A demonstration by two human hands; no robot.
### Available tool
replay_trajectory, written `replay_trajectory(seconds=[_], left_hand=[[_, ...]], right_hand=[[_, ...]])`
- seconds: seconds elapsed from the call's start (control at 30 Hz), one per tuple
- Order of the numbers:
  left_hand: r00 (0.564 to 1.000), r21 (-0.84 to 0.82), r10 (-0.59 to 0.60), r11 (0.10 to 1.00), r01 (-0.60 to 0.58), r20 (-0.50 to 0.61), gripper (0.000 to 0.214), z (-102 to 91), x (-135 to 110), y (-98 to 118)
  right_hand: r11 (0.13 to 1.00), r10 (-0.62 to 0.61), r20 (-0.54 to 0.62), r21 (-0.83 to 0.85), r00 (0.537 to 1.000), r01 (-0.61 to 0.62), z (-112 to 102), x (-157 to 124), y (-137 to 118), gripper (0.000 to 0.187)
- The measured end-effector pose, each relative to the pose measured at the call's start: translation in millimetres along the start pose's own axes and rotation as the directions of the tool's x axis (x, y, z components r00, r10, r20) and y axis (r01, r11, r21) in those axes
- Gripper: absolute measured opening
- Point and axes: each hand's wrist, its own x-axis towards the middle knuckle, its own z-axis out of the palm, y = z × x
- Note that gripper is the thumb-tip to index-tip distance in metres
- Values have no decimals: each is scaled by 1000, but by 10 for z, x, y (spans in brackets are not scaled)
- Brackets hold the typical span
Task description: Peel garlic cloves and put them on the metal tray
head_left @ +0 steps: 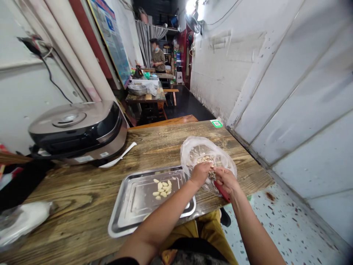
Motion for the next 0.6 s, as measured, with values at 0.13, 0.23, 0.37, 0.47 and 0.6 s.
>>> replay_trajectory(seconds=[0.13,0.23,0.37,0.47,0.6], left_hand=[[998,142,64,988,-63,-2,29,-52,-7,39],[996,192,92,977,-94,17,30,-95,-5,70],[994,177,104,978,-110,43,30,-128,-14,105],[997,146,42,988,-51,64,30,-132,-25,141],[996,143,-21,990,9,83,28,-143,-24,201]], right_hand=[[999,22,4,46,1000,-22,24,-22,-38,32],[997,45,17,62,999,-46,37,-26,-47,33],[998,44,6,42,999,-44,39,-24,-52,31],[999,41,-40,-13,998,-42,49,-30,-66,28],[1000,11,-67,-28,998,-13,77,-43,-92,27]])
